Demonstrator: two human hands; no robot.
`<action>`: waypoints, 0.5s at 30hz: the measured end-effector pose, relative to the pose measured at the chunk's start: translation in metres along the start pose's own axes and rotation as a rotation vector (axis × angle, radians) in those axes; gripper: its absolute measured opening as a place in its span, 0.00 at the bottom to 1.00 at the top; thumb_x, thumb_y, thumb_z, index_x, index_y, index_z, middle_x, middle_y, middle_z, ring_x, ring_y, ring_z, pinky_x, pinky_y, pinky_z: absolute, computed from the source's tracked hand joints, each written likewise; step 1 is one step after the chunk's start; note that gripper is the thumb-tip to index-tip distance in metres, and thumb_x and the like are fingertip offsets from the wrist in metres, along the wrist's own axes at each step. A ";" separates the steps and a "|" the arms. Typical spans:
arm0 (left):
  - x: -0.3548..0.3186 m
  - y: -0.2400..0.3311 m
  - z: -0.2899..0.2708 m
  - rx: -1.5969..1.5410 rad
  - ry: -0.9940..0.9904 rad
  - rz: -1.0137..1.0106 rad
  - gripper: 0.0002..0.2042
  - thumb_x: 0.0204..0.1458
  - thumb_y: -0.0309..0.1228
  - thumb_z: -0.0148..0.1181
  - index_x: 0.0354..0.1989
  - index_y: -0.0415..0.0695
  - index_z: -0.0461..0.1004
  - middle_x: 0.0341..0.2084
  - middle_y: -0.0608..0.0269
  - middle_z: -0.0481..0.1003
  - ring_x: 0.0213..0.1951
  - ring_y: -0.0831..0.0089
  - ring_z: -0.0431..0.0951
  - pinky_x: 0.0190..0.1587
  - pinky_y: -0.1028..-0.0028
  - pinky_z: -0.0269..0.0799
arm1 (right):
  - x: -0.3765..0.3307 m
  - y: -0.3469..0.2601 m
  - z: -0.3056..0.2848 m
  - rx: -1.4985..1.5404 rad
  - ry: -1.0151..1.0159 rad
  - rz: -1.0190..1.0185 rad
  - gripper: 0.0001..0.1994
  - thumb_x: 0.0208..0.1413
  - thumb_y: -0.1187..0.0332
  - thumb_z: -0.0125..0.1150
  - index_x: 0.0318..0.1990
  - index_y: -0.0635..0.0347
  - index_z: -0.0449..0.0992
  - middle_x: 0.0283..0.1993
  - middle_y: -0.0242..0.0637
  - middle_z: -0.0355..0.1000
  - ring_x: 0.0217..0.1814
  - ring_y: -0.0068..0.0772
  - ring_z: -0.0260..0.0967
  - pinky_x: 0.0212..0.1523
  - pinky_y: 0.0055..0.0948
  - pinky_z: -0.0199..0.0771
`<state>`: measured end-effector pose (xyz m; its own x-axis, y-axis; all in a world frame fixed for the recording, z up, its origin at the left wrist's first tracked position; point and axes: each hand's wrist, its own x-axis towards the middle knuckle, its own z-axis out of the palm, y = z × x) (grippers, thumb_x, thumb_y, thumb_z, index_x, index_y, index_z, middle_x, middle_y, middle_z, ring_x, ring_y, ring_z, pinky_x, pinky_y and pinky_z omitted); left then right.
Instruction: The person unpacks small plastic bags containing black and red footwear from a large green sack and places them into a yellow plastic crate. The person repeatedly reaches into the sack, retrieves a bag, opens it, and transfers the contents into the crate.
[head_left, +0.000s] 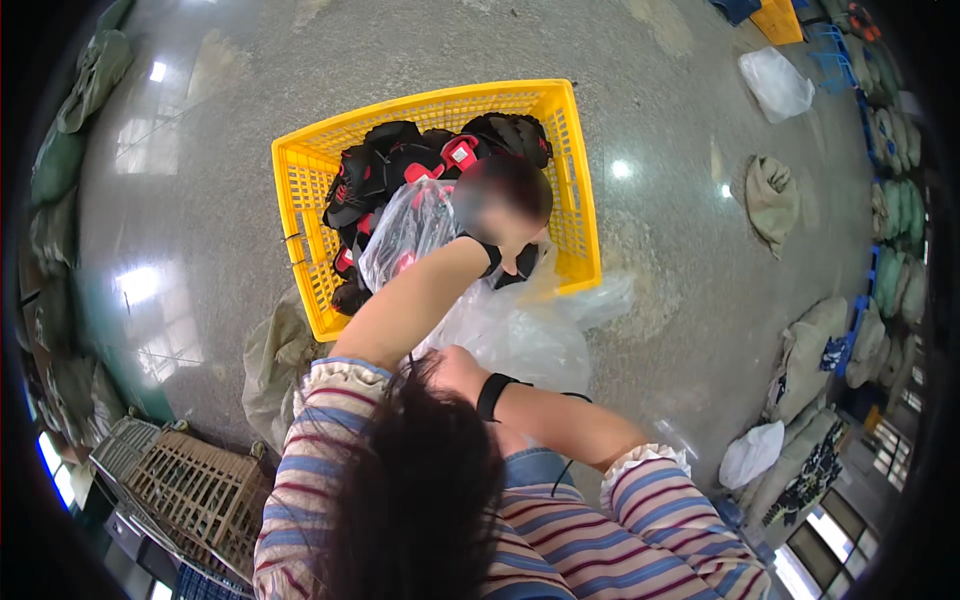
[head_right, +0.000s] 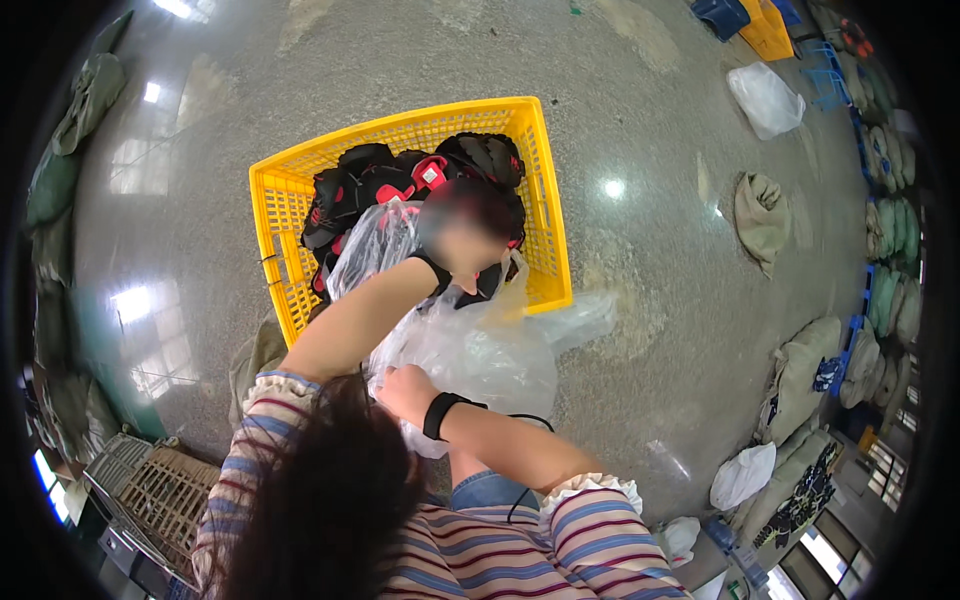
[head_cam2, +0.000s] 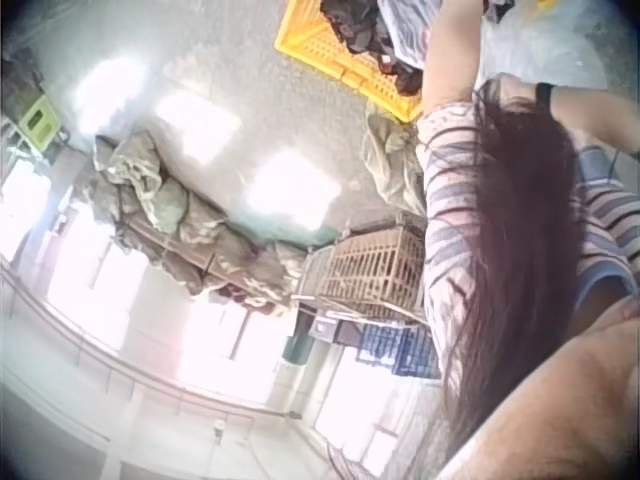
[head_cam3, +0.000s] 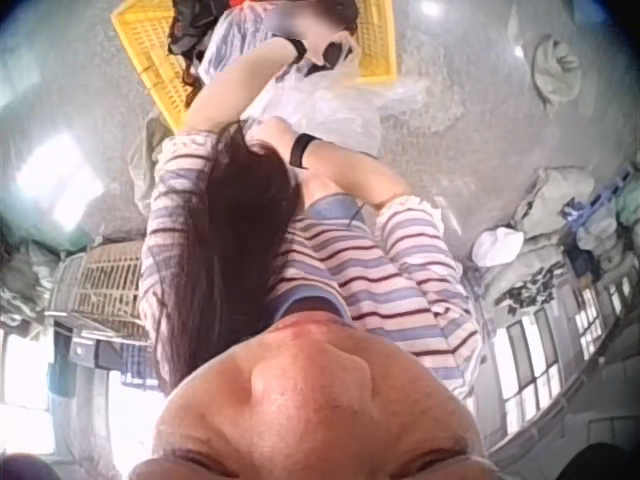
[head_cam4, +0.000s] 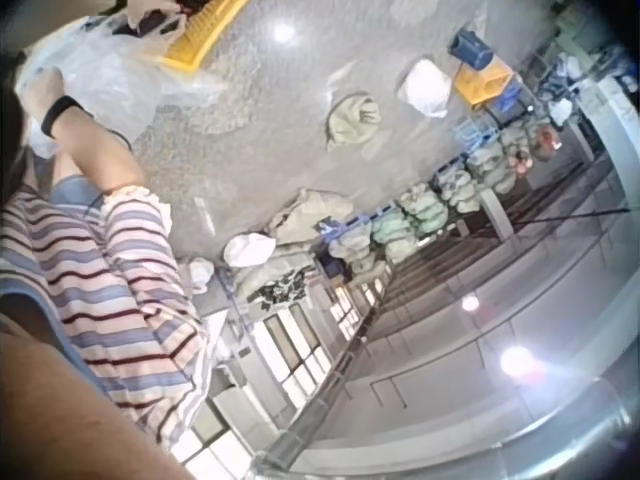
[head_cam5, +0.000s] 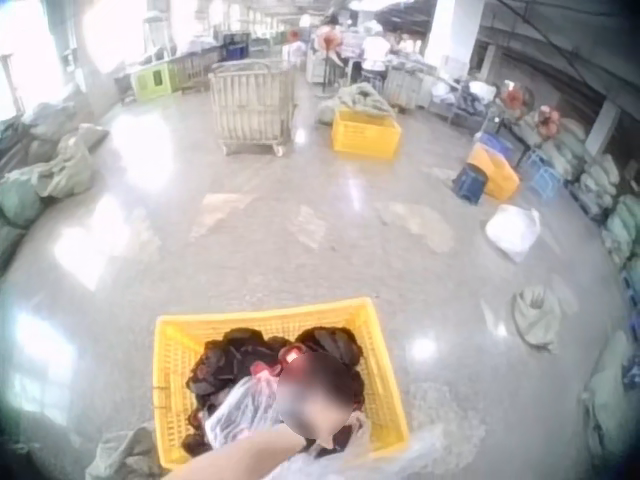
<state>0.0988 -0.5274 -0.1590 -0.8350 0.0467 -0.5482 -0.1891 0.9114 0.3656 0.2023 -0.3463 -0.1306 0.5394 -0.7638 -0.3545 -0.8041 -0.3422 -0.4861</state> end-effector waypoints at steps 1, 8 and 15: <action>0.015 -0.002 0.023 0.068 0.065 0.032 0.30 0.37 0.46 0.66 0.53 0.55 0.69 0.50 0.68 0.71 0.55 0.66 0.68 0.48 0.55 0.65 | 0.005 0.001 0.018 0.060 0.026 0.014 0.05 0.46 0.65 0.54 0.28 0.46 0.77 0.27 0.32 0.72 0.33 0.30 0.73 0.24 0.32 0.71; -0.046 -0.086 -0.027 -0.277 0.408 -0.097 0.10 0.50 0.39 0.53 0.30 0.50 0.79 0.25 0.58 0.76 0.31 0.58 0.77 0.34 0.61 0.72 | -0.036 0.027 0.003 0.413 0.267 0.280 0.06 0.43 0.69 0.53 0.19 0.57 0.74 0.24 0.42 0.72 0.26 0.44 0.73 0.26 0.43 0.72; -0.166 -0.085 -0.085 -0.296 0.633 -0.453 0.10 0.40 0.34 0.65 0.20 0.43 0.72 0.20 0.55 0.74 0.27 0.56 0.76 0.30 0.62 0.70 | -0.084 0.065 -0.107 0.488 0.608 0.492 0.02 0.46 0.70 0.52 0.26 0.55 0.70 0.28 0.39 0.70 0.28 0.47 0.70 0.27 0.42 0.67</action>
<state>0.2099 -0.6476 -0.0356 -0.7612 -0.6183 -0.1956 -0.6311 0.6371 0.4424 0.0776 -0.3627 -0.0471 -0.1711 -0.9653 -0.1971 -0.6387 0.2610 -0.7238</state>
